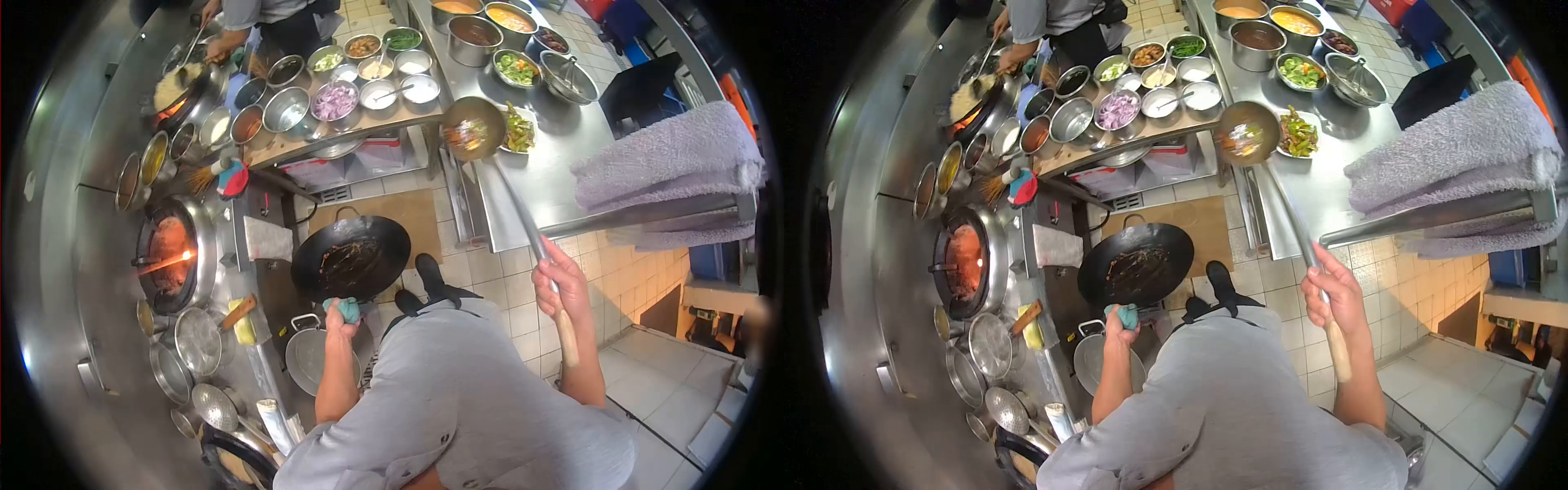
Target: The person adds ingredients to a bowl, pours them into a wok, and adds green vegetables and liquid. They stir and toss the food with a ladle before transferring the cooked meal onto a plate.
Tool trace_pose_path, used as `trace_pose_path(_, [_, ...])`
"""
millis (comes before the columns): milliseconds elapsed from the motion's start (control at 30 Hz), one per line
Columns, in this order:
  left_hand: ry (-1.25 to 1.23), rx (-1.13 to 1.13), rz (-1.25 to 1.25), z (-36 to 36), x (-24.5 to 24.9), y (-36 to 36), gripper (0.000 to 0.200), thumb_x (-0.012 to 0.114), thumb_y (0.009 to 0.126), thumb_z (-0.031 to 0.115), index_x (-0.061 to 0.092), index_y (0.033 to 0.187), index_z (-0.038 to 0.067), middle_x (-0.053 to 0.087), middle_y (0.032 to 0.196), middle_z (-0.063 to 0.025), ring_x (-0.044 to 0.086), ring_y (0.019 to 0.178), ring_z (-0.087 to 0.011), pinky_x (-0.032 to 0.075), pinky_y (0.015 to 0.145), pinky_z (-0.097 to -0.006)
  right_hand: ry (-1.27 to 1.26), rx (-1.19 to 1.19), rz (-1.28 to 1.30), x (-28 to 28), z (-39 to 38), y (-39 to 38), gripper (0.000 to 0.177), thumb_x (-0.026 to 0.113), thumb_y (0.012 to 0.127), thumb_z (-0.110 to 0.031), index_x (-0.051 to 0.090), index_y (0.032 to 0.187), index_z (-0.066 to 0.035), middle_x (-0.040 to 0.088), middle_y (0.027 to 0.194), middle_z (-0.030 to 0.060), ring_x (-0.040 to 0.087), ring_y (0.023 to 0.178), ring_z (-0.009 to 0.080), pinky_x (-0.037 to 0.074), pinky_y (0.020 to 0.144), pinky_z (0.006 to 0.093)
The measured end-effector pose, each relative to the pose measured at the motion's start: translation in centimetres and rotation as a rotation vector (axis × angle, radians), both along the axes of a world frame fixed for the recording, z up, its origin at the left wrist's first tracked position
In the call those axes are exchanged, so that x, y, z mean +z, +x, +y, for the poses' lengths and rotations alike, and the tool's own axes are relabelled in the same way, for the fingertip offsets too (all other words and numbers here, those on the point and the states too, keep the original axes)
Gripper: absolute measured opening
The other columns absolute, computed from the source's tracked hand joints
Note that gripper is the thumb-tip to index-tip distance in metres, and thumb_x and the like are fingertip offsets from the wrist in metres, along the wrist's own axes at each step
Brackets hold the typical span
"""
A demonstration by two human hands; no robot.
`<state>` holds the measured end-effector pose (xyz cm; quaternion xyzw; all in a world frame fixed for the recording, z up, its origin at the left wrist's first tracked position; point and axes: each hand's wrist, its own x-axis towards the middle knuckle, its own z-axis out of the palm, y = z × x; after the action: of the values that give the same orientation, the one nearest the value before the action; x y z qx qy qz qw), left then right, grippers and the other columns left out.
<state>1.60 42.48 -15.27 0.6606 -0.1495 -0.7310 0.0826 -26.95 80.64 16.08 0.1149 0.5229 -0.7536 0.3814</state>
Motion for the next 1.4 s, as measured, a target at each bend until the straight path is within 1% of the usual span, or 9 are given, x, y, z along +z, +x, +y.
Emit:
trace_pose_path(300, [-0.044,0.008,0.067,-0.5,0.4,-0.1,0.01,0.062,0.088,0.031,0.065,0.09,0.021,0.067,0.09,0.0015,0.062,0.08,-0.0194,0.048,0.076,-0.0411,0.656,-0.035,0.489,-2.8,-2.2,-4.4,0.065,0.06,0.098,-0.009,0.034,0.157,-0.001,0.046,0.057,-0.0029,0.04,0.041,0.0072,0.033,0.039,0.0283])
trace_pose_path(333, [-0.047,0.0,0.079,-0.8,0.2,0.5,0.01,0.062,0.087,0.03,0.065,0.09,0.021,0.067,0.09,0.0015,0.061,0.079,-0.0195,0.048,0.077,-0.0414,0.666,-0.034,0.504,-3.2,-2.3,-4.6,0.066,0.06,0.097,-0.009,0.034,0.157,-0.001,0.046,0.059,-0.0032,0.039,0.042,0.0065,0.033,0.038,0.0277])
trace_pose_path(467, [-0.071,0.021,0.011,-0.1,2.1,0.3,0.009,0.059,0.091,0.027,0.06,0.088,0.018,0.066,0.078,-0.0031,0.06,0.058,-0.0207,0.043,0.044,-0.0378,0.718,-0.033,0.541,-4.0,-2.7,-4.9,0.066,0.059,0.097,-0.009,0.035,0.157,-0.001,0.048,0.062,-0.0038,0.039,0.044,0.005,0.032,0.039,0.0265])
trace_pose_path(733, [-0.056,0.026,-0.028,0.0,2.0,1.8,0.01,0.06,0.092,0.028,0.063,0.092,0.019,0.069,0.082,-0.0024,0.063,0.064,-0.0205,0.045,0.049,-0.039,0.862,-0.026,0.591,-3.8,-2.7,-4.6,0.062,0.06,0.097,-0.008,0.04,0.156,-0.002,0.061,0.083,0.0017,0.047,0.062,0.0061,0.043,0.057,0.0253])
trace_pose_path(833, [-0.069,0.023,-0.054,0.3,2.2,1.9,0.01,0.061,0.09,0.031,0.064,0.091,0.021,0.066,0.083,0.0006,0.06,0.068,-0.0197,0.045,0.059,-0.0395,0.82,-0.115,0.748,-7.5,-1.7,-4.7,0.065,0.063,0.095,-0.01,0.041,0.156,-0.005,0.051,0.07,-0.0038,0.041,0.052,0.0045,0.036,0.046,0.0252])
trace_pose_path(1200, [-0.052,0.025,0.008,0.3,1.4,1.9,0.005,0.064,0.083,0.025,0.063,0.086,0.021,0.065,0.083,0.0013,0.059,0.073,-0.0181,0.044,0.068,-0.0396,0.845,-0.094,0.812,-9.5,-0.8,-4.8,0.064,0.062,0.096,-0.01,0.042,0.156,-0.007,0.058,0.082,-0.0025,0.044,0.058,0.004,0.037,0.051,0.0234])
trace_pose_path(1267, [-0.038,-0.002,-0.002,0.2,1.7,1.8,0.006,0.065,0.083,0.025,0.062,0.086,0.021,0.064,0.082,0.0012,0.059,0.072,-0.0183,0.044,0.068,-0.0396,0.852,-0.078,0.779,-9.9,-0.3,-5.0,0.063,0.063,0.096,-0.009,0.043,0.156,-0.006,0.062,0.099,0.0038,0.051,0.073,0.0085,0.041,0.065,0.0255])
trace_pose_path(1333, [-0.062,-0.011,0.004,0.4,3.0,1.5,0.006,0.065,0.083,0.026,0.062,0.085,0.022,0.063,0.081,0.0013,0.058,0.071,-0.0186,0.044,0.067,-0.0396,0.856,-0.047,0.631,-7.8,-0.9,-4.6,0.062,0.063,0.097,-0.009,0.043,0.155,-0.004,0.068,0.131,0.0163,0.066,0.104,0.0174,0.05,0.094,0.0297])
trace_pose_path(1400, [-0.077,-0.013,0.005,0.4,3.9,1.0,0.006,0.066,0.083,0.026,0.062,0.085,0.022,0.063,0.08,0.0015,0.058,0.07,-0.0187,0.044,0.067,-0.0394,0.944,-0.031,0.752,-8.2,-0.8,-4.4,0.062,0.063,0.097,-0.009,0.043,0.155,-0.003,0.069,0.128,0.0165,0.067,0.103,0.0181,0.05,0.094,0.0298])
